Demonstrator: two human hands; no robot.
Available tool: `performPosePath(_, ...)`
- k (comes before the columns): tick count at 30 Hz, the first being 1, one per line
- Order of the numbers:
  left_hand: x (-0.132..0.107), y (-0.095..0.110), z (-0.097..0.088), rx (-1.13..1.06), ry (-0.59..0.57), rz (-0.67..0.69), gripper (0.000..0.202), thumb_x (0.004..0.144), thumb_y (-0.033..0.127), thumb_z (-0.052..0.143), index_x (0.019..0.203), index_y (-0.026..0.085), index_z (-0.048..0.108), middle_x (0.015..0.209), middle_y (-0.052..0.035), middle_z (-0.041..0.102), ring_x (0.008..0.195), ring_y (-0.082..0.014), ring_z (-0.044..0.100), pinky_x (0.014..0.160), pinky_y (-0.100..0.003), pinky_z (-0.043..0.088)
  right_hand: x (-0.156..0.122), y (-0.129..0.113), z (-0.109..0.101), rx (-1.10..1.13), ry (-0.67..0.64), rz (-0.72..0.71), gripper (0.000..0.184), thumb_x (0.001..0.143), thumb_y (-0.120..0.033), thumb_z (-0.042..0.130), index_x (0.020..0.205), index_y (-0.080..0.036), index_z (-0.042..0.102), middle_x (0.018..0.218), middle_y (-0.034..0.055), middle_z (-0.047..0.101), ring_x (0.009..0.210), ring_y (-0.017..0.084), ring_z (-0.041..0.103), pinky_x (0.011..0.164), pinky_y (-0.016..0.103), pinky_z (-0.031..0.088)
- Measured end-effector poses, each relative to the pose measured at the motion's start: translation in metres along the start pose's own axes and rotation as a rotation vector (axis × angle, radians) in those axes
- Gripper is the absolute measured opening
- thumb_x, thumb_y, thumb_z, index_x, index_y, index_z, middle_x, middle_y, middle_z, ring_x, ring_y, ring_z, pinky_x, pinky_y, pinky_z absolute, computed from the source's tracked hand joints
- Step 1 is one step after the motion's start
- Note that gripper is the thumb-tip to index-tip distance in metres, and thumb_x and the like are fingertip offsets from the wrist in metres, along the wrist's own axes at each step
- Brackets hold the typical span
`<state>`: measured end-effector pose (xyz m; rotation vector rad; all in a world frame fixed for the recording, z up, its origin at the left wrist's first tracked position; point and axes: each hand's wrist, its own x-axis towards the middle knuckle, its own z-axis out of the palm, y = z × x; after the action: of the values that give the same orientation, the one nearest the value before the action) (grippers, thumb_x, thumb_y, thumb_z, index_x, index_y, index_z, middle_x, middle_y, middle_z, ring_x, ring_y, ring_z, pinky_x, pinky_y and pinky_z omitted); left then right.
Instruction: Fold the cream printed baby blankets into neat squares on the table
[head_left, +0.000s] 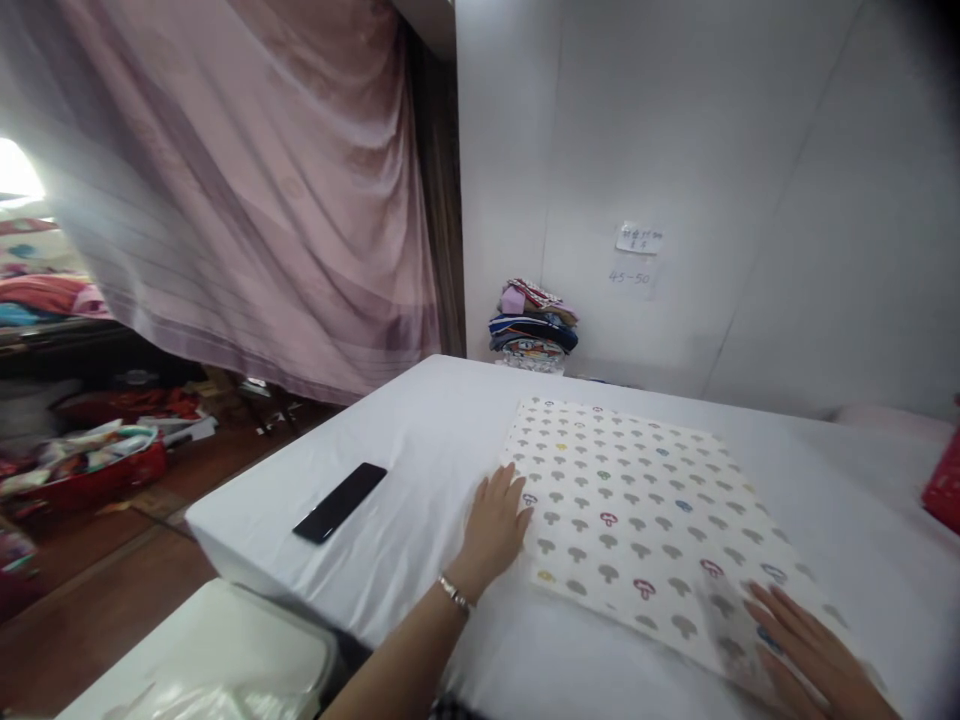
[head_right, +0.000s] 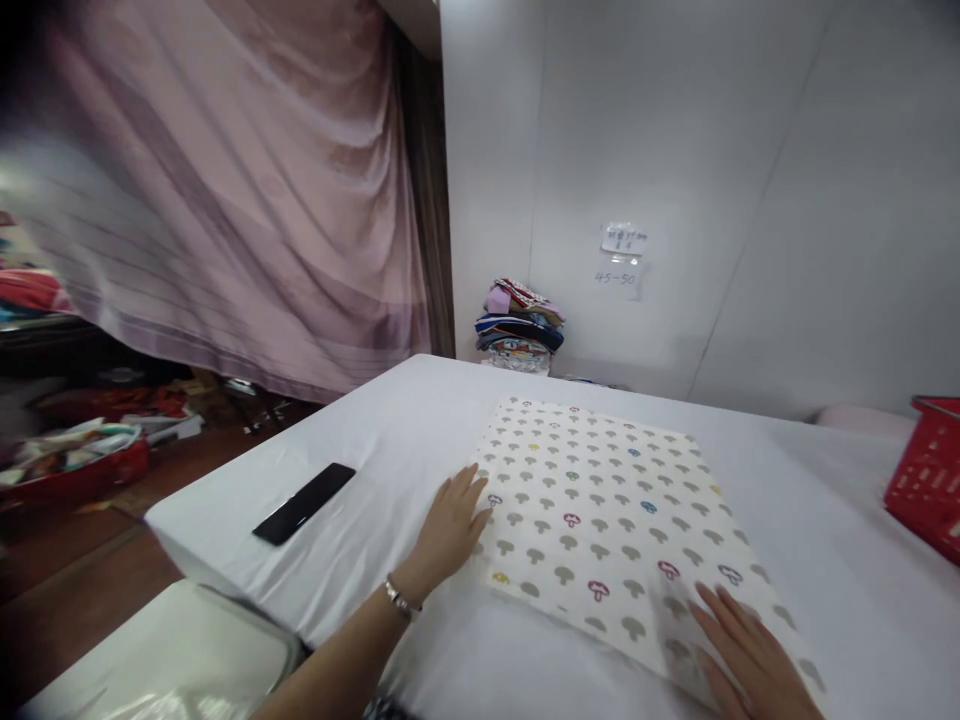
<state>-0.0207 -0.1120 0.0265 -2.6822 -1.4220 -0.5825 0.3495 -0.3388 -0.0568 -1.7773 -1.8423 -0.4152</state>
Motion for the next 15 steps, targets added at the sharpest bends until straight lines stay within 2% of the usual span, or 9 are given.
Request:
performPosePath(1, 0.005, 0.001, 0.006, -0.003, -0.036, 0.044, 0.046, 0.088, 0.037, 0.039, 0.13, 0.017, 0.044, 0.145, -0.0111, 0.034, 0.134, -0.0264, 0.026, 0.108, -0.046, 0.024, 0.012, -0.007, 0.0, -0.031, -0.09, -0.003, 0.048, 0.086, -0.044, 0.04, 0.131, -0.029, 0.047, 0.14, 0.0031, 0.042, 0.128, 0.028, 0.038, 0.102, 0.048, 0.035)
performPosePath(3, 0.01, -0.001, 0.018, 0.004, -0.131, 0.019, 0.056, 0.086, 0.047, 0.041, 0.131, 0.015, 0.044, 0.144, -0.0134, 0.034, 0.135, -0.0299, 0.025, 0.108, -0.049, 0.022, 0.024, -0.014, 0.0, -0.11, -0.226, 0.123, 0.052, 0.087, -0.048, 0.038, 0.135, -0.029, 0.041, 0.144, 0.0045, 0.034, 0.132, 0.03, 0.031, 0.102, 0.054, 0.032)
performPosePath(6, 0.01, -0.013, 0.034, 0.006, -0.225, -0.061, 0.067, 0.085, 0.056, 0.035, 0.135, 0.012, 0.04, 0.145, -0.014, 0.031, 0.136, -0.0303, 0.022, 0.109, -0.049, 0.019, 0.02, -0.014, 0.0, -0.186, -0.356, 0.338, 0.056, 0.086, -0.054, 0.036, 0.136, -0.029, 0.04, 0.144, 0.0053, 0.034, 0.133, 0.03, 0.028, 0.102, 0.056, 0.029)
performPosePath(9, 0.009, -0.021, 0.041, 0.001, -0.245, -0.069, 0.072, 0.084, 0.058, 0.031, 0.138, 0.011, 0.036, 0.147, -0.0123, 0.027, 0.137, -0.029, 0.018, 0.11, -0.048, 0.015, 0.013, -0.015, -0.004, -0.194, -0.419, 0.443, 0.058, 0.086, -0.055, 0.034, 0.138, -0.029, 0.036, 0.146, 0.0036, 0.029, 0.135, 0.027, 0.022, 0.106, 0.053, 0.023)
performPosePath(12, 0.011, -0.022, 0.041, -0.005, -0.248, -0.072, 0.071, 0.083, 0.057, 0.035, 0.138, 0.011, 0.037, 0.147, -0.0125, 0.027, 0.137, -0.0292, 0.018, 0.11, -0.049, 0.015, 0.013, -0.018, -0.012, -0.138, -0.47, 0.488, 0.056, 0.088, -0.054, 0.033, 0.139, -0.031, 0.035, 0.147, 0.002, 0.026, 0.136, 0.025, 0.019, 0.109, 0.051, 0.02)
performPosePath(15, 0.015, -0.026, 0.041, -0.05, -0.255, -0.061, 0.066, 0.082, 0.052, 0.04, 0.136, 0.013, 0.04, 0.146, -0.0117, 0.03, 0.137, -0.0285, 0.02, 0.11, -0.049, 0.016, 0.008, -0.017, -0.022, -0.119, -0.433, 0.557, 0.052, 0.089, -0.05, 0.034, 0.137, -0.03, 0.037, 0.148, 0.0024, 0.025, 0.137, 0.025, 0.018, 0.108, 0.052, 0.021)
